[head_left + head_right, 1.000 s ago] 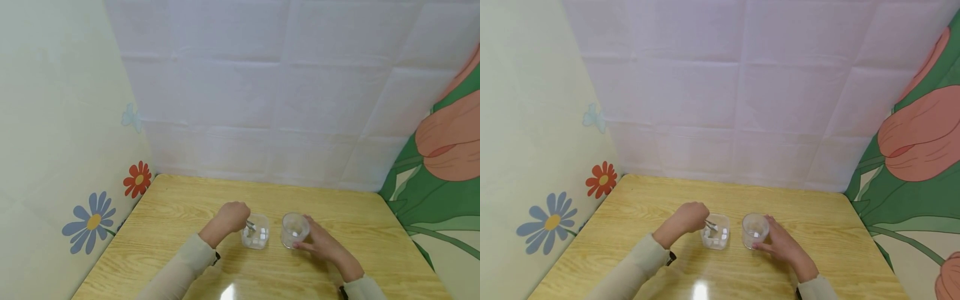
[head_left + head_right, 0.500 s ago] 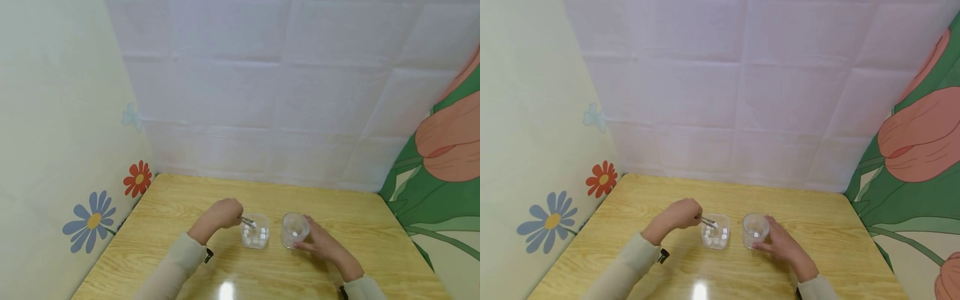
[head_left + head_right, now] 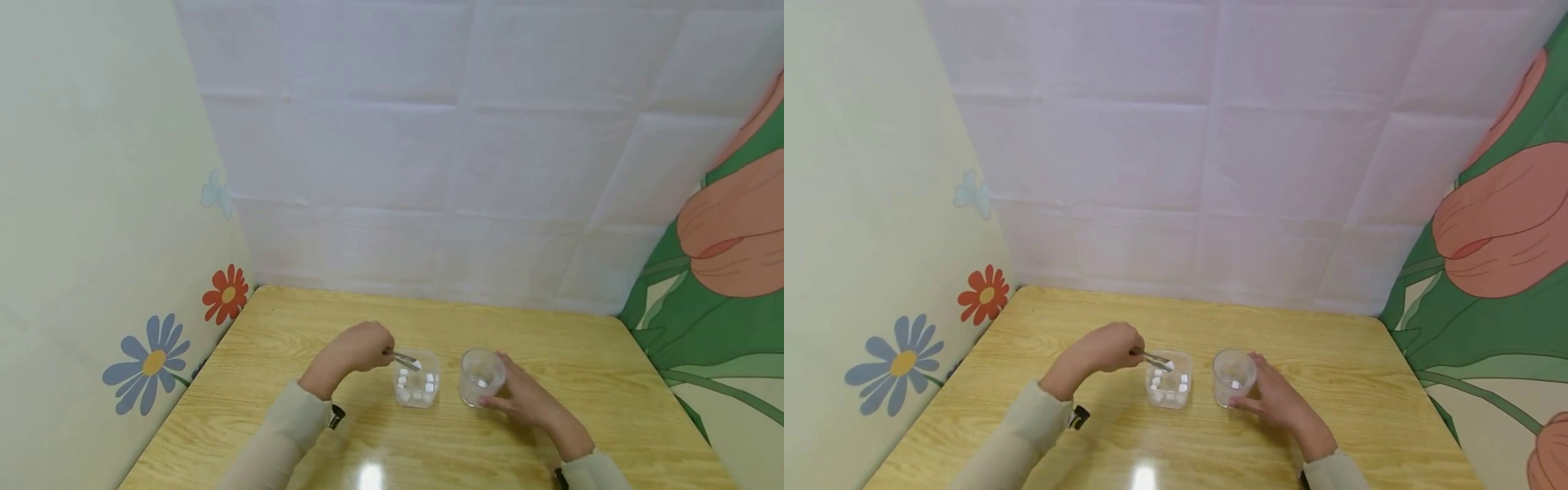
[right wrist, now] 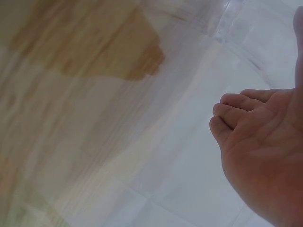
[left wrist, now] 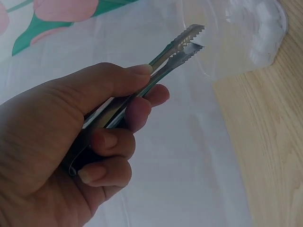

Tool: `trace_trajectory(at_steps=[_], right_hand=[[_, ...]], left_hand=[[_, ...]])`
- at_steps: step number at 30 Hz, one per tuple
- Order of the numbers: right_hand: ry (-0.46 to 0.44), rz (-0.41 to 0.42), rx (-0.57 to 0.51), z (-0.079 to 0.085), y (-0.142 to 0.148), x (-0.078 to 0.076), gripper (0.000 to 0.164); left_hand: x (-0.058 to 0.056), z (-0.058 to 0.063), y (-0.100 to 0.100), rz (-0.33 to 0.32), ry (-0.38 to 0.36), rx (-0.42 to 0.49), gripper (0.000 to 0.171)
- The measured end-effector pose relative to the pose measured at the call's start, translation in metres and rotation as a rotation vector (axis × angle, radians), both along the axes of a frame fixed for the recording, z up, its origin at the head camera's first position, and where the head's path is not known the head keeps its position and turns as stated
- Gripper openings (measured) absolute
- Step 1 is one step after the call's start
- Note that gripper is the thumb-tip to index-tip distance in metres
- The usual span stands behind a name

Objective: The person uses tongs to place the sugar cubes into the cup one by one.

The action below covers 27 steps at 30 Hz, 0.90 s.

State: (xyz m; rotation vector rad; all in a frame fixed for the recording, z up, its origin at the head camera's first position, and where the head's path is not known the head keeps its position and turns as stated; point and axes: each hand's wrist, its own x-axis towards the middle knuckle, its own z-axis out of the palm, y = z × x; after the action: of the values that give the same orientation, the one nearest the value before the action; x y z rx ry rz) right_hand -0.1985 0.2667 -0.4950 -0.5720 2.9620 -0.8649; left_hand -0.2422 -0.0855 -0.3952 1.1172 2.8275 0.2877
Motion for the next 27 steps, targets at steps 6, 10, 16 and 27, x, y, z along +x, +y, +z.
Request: trace_trajectory(at_steps=[6,10,16,27], right_hand=[[0.001,-0.003,0.006,-0.0006,0.0005,-0.0003,0.102],[0.000,-0.002,0.005,-0.0013,0.0008,-0.0008,0.102],[0.003,0.003,0.000,-0.0009,0.0003,-0.0008,0.100],[-0.021,-0.003,0.007,0.0007,-0.0003,0.0002,0.101]], left_hand=[[0.0012,0.0060,0.0001,-0.018,-0.013,0.038,0.046],[0.0015,0.0076,0.0003,-0.026,-0.014,0.053,0.048],[0.0006,0.0082,0.0012,-0.027,-0.030,0.075,0.047],[-0.0026,0.0109,0.0058,-0.043,-0.037,0.106,0.036]])
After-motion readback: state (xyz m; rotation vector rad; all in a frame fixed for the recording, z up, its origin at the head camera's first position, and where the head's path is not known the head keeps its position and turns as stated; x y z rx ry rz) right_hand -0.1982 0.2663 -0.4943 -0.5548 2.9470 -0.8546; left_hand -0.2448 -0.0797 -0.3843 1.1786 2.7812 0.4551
